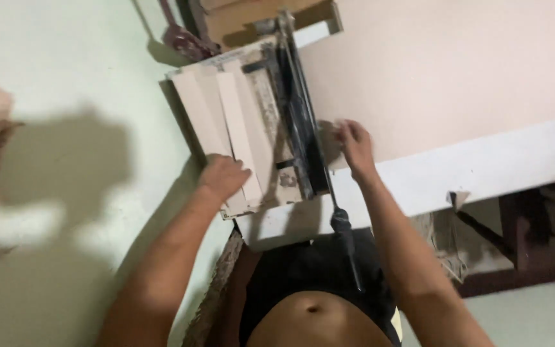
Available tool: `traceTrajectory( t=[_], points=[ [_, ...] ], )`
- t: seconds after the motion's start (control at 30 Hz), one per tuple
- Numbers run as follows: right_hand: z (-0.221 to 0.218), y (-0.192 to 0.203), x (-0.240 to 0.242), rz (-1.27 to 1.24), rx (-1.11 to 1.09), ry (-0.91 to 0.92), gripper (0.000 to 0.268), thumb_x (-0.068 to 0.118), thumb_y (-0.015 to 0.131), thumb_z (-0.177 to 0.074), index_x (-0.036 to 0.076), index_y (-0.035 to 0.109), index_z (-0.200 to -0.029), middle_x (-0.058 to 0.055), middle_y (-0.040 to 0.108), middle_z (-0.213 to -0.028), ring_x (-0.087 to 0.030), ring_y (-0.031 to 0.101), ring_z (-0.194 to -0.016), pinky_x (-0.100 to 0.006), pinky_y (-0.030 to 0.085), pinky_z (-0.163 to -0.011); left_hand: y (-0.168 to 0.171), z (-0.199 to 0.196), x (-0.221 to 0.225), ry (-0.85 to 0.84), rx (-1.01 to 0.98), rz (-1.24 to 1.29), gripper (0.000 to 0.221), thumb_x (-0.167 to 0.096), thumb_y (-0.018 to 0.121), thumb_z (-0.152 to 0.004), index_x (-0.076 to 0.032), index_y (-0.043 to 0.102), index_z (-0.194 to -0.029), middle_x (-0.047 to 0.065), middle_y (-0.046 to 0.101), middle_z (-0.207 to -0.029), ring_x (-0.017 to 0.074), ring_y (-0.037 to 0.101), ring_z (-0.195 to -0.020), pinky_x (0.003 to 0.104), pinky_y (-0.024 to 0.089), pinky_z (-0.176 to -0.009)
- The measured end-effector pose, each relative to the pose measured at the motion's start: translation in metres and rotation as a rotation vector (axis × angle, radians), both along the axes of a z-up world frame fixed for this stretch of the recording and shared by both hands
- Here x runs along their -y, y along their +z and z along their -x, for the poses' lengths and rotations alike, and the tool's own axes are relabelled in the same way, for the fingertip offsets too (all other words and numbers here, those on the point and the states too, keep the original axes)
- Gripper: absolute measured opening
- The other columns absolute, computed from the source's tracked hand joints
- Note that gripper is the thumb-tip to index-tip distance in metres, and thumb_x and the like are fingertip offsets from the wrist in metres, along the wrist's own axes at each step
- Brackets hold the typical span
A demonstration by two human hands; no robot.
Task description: Using a manual paper cutter to cut sheets of cardboard to size
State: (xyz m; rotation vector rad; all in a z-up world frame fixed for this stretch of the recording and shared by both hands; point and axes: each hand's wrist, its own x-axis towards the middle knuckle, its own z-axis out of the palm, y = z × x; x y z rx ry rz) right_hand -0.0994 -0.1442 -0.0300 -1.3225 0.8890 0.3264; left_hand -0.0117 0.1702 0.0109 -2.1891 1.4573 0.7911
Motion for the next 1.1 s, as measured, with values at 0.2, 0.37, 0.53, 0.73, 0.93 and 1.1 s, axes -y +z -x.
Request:
traceTrajectory(
  t=[0.2,0.37,0.53,0.73,0.93,1.1],
  points=[
    [0.101,-0.033,0.06,0.316,-0.225,-0.627,0.091,0.044,0.076,-0.104,0.005,0.01,-0.154,-0.038,0.031,-0.145,-0.058,0.043,-0.135,-0.08,0.044,-0.096,0.032,-0.019,-0.001,0.015,-0.017,0.033,0.024,-0.011,0.066,-0.093,-0.022,0.063,-0.115,0.006,0.051,-0.131,0.0269,0.062,-0.099,0.038,0.046,-0.078],
    [0.122,-0.012,0.106,-0.144,-0.043,-0.684,0.035,0.026,0.075,-0.102,0.018,0.041,-0.107,0.002,0.046,-0.087,-0.019,0.062,-0.068,-0.027,0.056,-0.058,0.087,-0.02,0.031,0.751,-0.037,0.247,0.051,-0.024,0.062,-0.1,-0.01,0.048,-0.147,0.02,0.039,-0.147,0.0402,0.052,-0.123,0.052,0.044,-0.097],
    [0.147,0.014,0.083,-0.134,-0.06,-0.531,0.029,0.019,0.074,-0.1,0.009,0.047,-0.102,-0.001,0.05,-0.087,-0.024,0.068,-0.068,-0.035,0.062,-0.061,0.092,-0.008,0.058,0.879,-0.066,0.284,0.043,-0.021,0.055,-0.104,-0.015,0.053,-0.146,0.018,0.039,-0.151,0.0381,0.048,-0.133,0.051,0.045,-0.103],
    [0.113,-0.012,0.065,-0.049,-0.088,-0.319,0.042,0.026,0.072,-0.102,-0.007,0.055,-0.123,-0.019,0.06,-0.11,-0.038,0.071,-0.101,-0.057,0.062,-0.086,0.056,0.007,0.118,0.938,-0.271,0.331,0.065,-0.032,0.063,-0.1,-0.024,0.034,-0.158,0.022,0.028,-0.158,0.0466,0.026,-0.148,0.063,0.03,-0.115],
    [0.101,-0.021,0.066,0.014,-0.133,-0.227,0.05,0.036,0.074,-0.102,-0.005,0.059,-0.125,-0.024,0.065,-0.117,-0.041,0.07,-0.109,-0.06,0.058,-0.091,-0.025,0.021,0.154,0.965,-0.228,0.212,0.121,-0.039,0.088,-0.077,-0.021,0.007,-0.165,0.031,-0.002,-0.165,0.0556,-0.001,-0.151,0.077,0.006,-0.114],
    [0.077,0.051,0.058,0.294,-0.436,0.425,0.048,0.045,0.056,-0.108,0.002,0.076,-0.101,-0.022,0.074,-0.076,-0.032,0.076,-0.067,-0.041,0.064,-0.058,-0.029,0.021,0.161,0.922,-0.164,0.101,0.125,-0.026,0.09,-0.076,-0.014,0.003,-0.165,0.032,-0.009,-0.165,0.0542,0.0,-0.151,0.083,0.009,-0.109]
  ],
)
